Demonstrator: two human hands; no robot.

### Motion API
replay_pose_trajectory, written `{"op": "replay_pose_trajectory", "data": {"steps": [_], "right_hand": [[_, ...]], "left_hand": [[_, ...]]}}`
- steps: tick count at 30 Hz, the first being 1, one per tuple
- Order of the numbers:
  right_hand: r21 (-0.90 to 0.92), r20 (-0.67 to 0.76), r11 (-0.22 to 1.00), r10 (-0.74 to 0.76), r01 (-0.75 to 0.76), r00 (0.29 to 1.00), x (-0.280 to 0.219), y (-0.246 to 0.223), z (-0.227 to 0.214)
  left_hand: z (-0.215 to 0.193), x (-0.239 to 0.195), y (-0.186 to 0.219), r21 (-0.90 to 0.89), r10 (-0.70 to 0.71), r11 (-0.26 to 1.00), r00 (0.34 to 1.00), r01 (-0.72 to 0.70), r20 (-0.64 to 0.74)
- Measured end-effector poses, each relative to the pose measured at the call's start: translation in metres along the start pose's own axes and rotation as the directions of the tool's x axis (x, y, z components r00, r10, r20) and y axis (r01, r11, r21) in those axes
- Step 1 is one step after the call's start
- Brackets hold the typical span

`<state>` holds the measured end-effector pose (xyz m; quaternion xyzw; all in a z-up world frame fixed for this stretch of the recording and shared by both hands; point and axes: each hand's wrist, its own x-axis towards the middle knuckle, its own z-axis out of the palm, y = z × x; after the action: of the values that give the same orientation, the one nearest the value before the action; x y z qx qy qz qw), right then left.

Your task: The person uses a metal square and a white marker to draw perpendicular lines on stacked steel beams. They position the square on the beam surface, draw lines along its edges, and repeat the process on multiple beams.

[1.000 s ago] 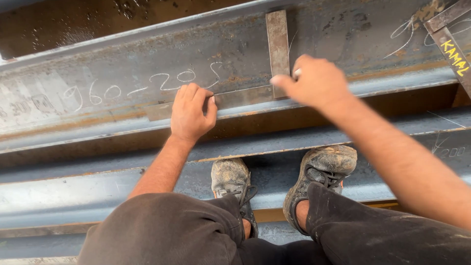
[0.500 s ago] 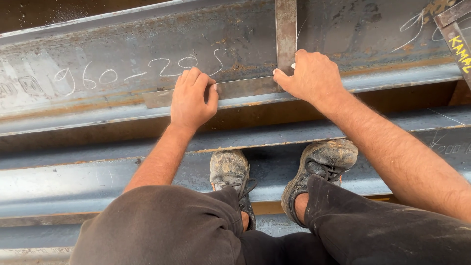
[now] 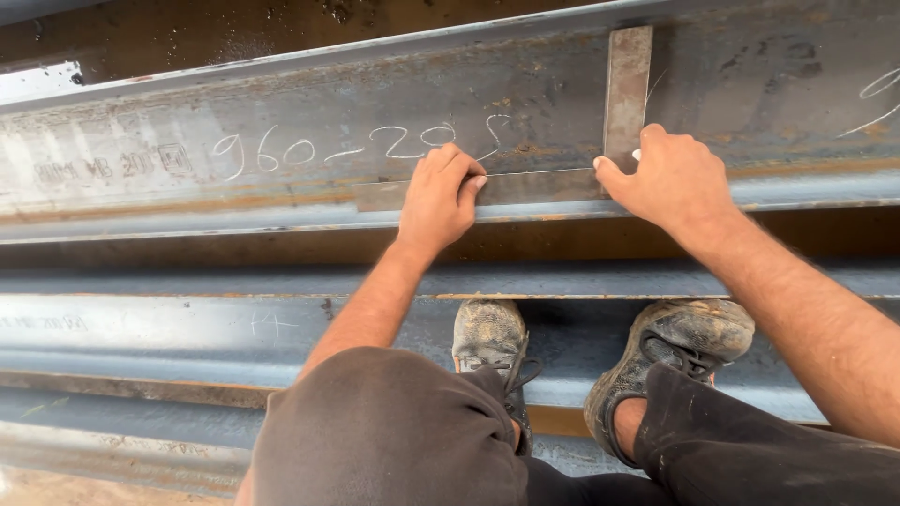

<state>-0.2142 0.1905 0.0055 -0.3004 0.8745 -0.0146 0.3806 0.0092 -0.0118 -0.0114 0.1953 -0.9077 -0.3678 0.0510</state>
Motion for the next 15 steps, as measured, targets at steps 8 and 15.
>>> {"op": "replay_pose_trajectory", "data": {"steps": [8, 15], "right_hand": [[0.139, -0.024, 0.99, 0.042, -0.038, 0.999, 0.002, 0.036, -0.026], [0.465, -0.496, 0.813, -0.089, 0.351, 0.864, 0.026, 0.093, -0.041]], "left_hand": [[-0.006, 0.008, 0.011, -0.054, 0.102, 0.993, 0.995, -0.101, 0.013], [-0.001, 0.009, 0.018, 0.019, 0.063, 0.998, 0.996, -0.064, 0.07]]}}
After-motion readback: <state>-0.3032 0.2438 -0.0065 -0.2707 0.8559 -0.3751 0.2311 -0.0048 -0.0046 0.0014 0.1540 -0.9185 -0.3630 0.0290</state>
